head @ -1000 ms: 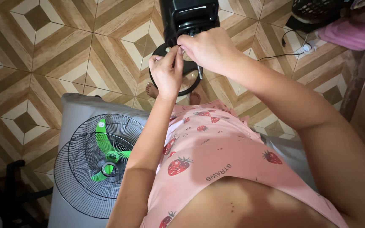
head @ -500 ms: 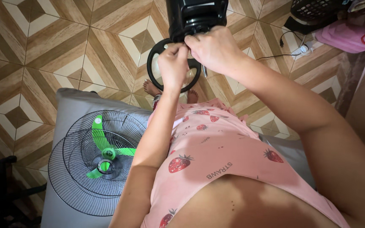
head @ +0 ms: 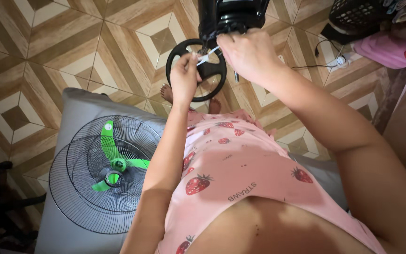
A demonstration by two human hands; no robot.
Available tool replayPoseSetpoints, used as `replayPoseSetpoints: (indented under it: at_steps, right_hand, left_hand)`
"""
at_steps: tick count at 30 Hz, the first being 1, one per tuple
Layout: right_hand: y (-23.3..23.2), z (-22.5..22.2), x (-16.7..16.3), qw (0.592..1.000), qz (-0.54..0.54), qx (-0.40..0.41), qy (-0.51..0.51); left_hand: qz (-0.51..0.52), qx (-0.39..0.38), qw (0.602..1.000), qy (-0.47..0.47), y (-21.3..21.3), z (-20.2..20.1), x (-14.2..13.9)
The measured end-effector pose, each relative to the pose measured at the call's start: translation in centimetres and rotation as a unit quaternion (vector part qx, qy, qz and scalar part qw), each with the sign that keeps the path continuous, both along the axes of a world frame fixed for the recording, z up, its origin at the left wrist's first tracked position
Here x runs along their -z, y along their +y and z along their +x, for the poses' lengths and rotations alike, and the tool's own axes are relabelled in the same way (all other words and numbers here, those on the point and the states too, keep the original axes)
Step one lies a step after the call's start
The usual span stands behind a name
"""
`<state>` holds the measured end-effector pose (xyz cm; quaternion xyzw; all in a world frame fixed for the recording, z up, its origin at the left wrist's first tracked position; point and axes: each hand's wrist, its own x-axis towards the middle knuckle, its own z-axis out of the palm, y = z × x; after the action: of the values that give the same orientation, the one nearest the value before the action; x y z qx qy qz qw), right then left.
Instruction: The person retrieves a roll of blue tape from a drawer and a storage basket, then walks to a standing electric fan. They wrap the tape around the fan's motor shaft and mounting rod, securing the components together.
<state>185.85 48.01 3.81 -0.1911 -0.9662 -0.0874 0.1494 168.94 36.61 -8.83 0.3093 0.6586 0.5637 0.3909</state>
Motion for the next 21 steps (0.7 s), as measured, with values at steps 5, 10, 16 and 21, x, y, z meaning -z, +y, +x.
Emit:
replayPoseSetpoints:
  at_steps: [5,10,16,21]
  right_hand:
    - [0.1,0.1,-0.1,1.000,-0.013,-0.006,-0.005]
    - [0.0,0.2,-0.1,1.000,-0.013,-0.011,0.012]
    - [0.0,0.0,-0.1,1.000,-0.030,-0.002,-0.001]
    - [-0.1,-0.1,-0.2,1.000,-0.026,-0.007,0.015]
  left_hand:
    - [0.050,0.037,0.996,-0.063,0.1,0.4,-1.9]
    - [0.030,0.066,0.990,0.120,0.6,1.9,-4.2]
    - [0.102,-0.008,0.917,0.387,2.3,2.9,-4.2]
    - [0.084,-0.003,0.924,0.372,2.7,3.5,-4.1]
